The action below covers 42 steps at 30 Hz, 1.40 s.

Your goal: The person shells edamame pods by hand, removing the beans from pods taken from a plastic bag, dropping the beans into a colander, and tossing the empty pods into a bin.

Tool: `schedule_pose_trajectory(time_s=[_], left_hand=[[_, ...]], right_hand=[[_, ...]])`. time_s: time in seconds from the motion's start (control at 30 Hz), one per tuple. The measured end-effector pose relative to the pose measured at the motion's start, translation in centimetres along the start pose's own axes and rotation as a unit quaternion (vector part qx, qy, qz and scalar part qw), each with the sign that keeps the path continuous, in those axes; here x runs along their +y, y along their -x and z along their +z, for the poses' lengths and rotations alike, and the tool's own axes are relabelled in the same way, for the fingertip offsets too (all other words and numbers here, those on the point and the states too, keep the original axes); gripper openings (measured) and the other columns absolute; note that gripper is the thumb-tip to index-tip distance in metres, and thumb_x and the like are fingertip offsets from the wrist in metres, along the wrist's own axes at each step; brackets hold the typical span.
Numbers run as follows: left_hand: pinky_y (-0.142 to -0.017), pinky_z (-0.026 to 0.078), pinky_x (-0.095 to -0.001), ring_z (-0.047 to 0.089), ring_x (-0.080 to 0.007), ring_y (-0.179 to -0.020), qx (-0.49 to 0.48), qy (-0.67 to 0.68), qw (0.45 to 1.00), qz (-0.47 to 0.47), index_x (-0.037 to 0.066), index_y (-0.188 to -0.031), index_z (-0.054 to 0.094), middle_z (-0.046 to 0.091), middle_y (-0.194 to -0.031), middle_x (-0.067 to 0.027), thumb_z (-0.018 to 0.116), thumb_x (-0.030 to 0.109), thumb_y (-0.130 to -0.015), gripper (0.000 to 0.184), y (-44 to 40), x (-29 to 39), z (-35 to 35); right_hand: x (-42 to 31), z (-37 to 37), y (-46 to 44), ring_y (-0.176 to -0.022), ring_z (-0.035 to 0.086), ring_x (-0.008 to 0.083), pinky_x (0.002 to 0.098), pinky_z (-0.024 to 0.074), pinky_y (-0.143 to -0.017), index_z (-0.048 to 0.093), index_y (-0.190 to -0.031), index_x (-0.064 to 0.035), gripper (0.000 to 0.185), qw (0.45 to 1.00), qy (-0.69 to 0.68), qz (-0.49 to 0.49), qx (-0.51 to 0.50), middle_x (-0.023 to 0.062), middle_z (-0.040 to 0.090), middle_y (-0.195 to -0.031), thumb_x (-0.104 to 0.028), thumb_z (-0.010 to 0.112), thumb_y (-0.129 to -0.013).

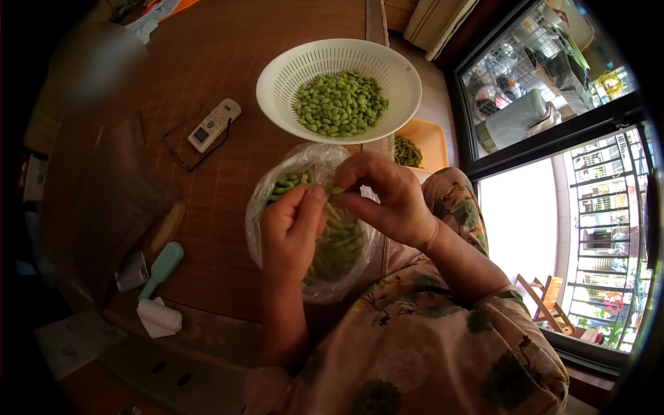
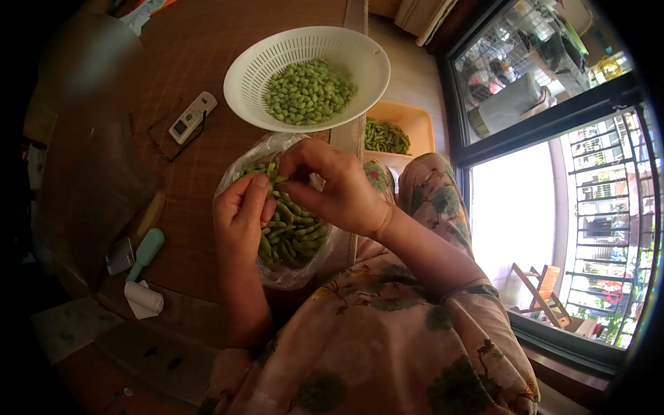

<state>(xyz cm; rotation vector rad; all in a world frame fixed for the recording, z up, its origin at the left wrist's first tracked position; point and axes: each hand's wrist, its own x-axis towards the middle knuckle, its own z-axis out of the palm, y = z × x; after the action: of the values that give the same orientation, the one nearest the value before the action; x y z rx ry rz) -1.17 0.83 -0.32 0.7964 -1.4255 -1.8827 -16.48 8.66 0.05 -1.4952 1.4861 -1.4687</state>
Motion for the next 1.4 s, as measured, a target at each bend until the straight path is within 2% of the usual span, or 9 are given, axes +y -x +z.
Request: schedule_pose_trajectory(time_s=[0.27, 0.4, 0.6, 0.7, 1.1, 1.23, 1.27, 1.3, 1.4], left_hand=[[-0.047, 0.025, -0.0210, 0.033, -0.0018, -0.051, -0.014, -0.004, 1.000, 0.002, -0.005, -0.094, 0.067, 0.041, -0.056, 0.0055, 0.050, 0.017, -0.100, 0.028, -0.1, 0.4, -0.4], [-0.047, 0.025, -0.0204, 0.033, -0.0015, -0.051, -0.025, -0.017, 1.000, 0.005, -0.005, -0.097, 0.068, 0.041, -0.056, 0.0055, 0.049, 0.017, -0.100, 0.029, -0.1, 0.6, -0.6], [-0.049, 0.028, -0.0202, 0.036, -0.0031, -0.053, -0.023, -0.023, 0.999, 0.002, -0.004, -0.095, 0.068, 0.048, -0.060, 0.0037, 0.051, 0.022, -0.100, 0.031, 0.0, 0.9, -0.6], [-0.050, 0.029, -0.0203, 0.037, -0.0032, -0.054, -0.020, -0.014, 1.000, 0.010, -0.004, -0.096, 0.067, 0.049, -0.061, 0.0032, 0.051, 0.022, -0.100, 0.030, -0.1, 0.6, -0.7], [-0.049, 0.029, -0.0200, 0.037, -0.0030, -0.054, -0.017, 0.016, 1.000, 0.019, -0.003, -0.098, 0.067, 0.052, -0.063, 0.0020, 0.050, 0.018, -0.100, 0.027, -0.3, -0.1, -0.7], [-0.049, 0.031, -0.0194, 0.039, -0.0032, -0.055, 0.046, 0.069, 0.996, 0.037, -0.002, -0.096, 0.066, 0.064, -0.078, -0.0028, 0.050, 0.018, -0.100, 0.027, -0.6, -0.2, -1.0], [-0.050, 0.032, -0.0192, 0.040, -0.0036, -0.057, 0.054, 0.094, 0.994, 0.034, -0.002, -0.093, 0.066, 0.069, -0.092, -0.0059, 0.050, 0.019, -0.100, 0.027, -0.7, -0.4, -1.4], [-0.051, 0.032, -0.0192, 0.040, -0.0035, -0.057, 0.075, 0.108, 0.991, 0.036, -0.002, -0.095, 0.066, 0.066, -0.084, -0.0032, 0.050, 0.019, -0.100, 0.027, -0.7, 0.0, -1.3], [-0.052, 0.032, -0.0193, 0.039, -0.0034, -0.057, 0.053, 0.097, 0.993, 0.041, -0.003, -0.096, 0.066, 0.060, -0.076, -0.0004, 0.049, 0.018, -0.100, 0.027, -0.6, 0.4, -1.4]], right_hand=[[-0.1, -1.1, -1.5, -0.076, 0.062, 0.0089, 0.0232, 0.0523, -0.069, 0.058, -0.094, -0.0009, 0.017, 0.993, -0.059, 0.053, 0.087, 0.0030, 0.061, -0.087, 0.007, 0.067, -0.082], [0.9, -2.7, -3.2, -0.072, 0.061, 0.0083, 0.0230, 0.0514, -0.066, 0.058, -0.092, -0.0013, 0.012, 0.990, 0.024, 0.038, 0.136, 0.0011, 0.062, -0.080, 0.003, 0.066, -0.084], [3.0, -5.3, -5.8, -0.084, 0.068, 0.0115, 0.0227, 0.0516, -0.075, 0.062, -0.107, 0.0011, 0.020, 0.961, 0.231, 0.026, 0.149, 0.0049, 0.067, -0.090, 0.001, 0.059, -0.088], [2.5, -4.7, -5.5, -0.076, 0.063, 0.0143, 0.0264, 0.0505, -0.069, 0.065, -0.098, 0.0013, 0.015, 0.965, 0.178, 0.044, 0.186, 0.0100, 0.064, -0.090, -0.001, 0.063, -0.083], [3.8, -3.6, -4.3, -0.084, 0.066, 0.0194, 0.0283, 0.0520, -0.076, 0.064, -0.100, 0.0013, 0.015, 0.966, 0.162, -0.028, 0.198, 0.0117, 0.066, -0.092, -0.002, 0.063, -0.085], [2.5, -2.7, -2.1, -0.082, 0.060, 0.0104, 0.0233, 0.0498, -0.072, 0.064, -0.100, 0.0022, 0.011, 0.991, 0.028, 0.073, 0.107, 0.0054, 0.064, -0.096, -0.001, 0.061, -0.089], [2.6, -2.4, -1.7, -0.080, 0.060, 0.0109, 0.0243, 0.0495, -0.070, 0.064, -0.100, 0.0010, 0.012, 0.994, 0.079, 0.062, 0.049, 0.0057, 0.063, -0.095, 0.000, 0.062, -0.088], [3.0, -2.1, -1.3, -0.079, 0.060, 0.0114, 0.0253, 0.0493, -0.069, 0.065, -0.100, -0.0002, 0.013, 0.990, 0.129, 0.050, -0.009, 0.0060, 0.063, -0.094, 0.001, 0.063, -0.087], [6.3, -0.1, -0.3, -0.077, 0.063, 0.0264, 0.0344, 0.0506, -0.064, 0.067, -0.099, -0.0075, 0.021, 0.962, 0.269, -0.014, -0.038, 0.0093, 0.061, -0.092, -0.001, 0.064, -0.079]])
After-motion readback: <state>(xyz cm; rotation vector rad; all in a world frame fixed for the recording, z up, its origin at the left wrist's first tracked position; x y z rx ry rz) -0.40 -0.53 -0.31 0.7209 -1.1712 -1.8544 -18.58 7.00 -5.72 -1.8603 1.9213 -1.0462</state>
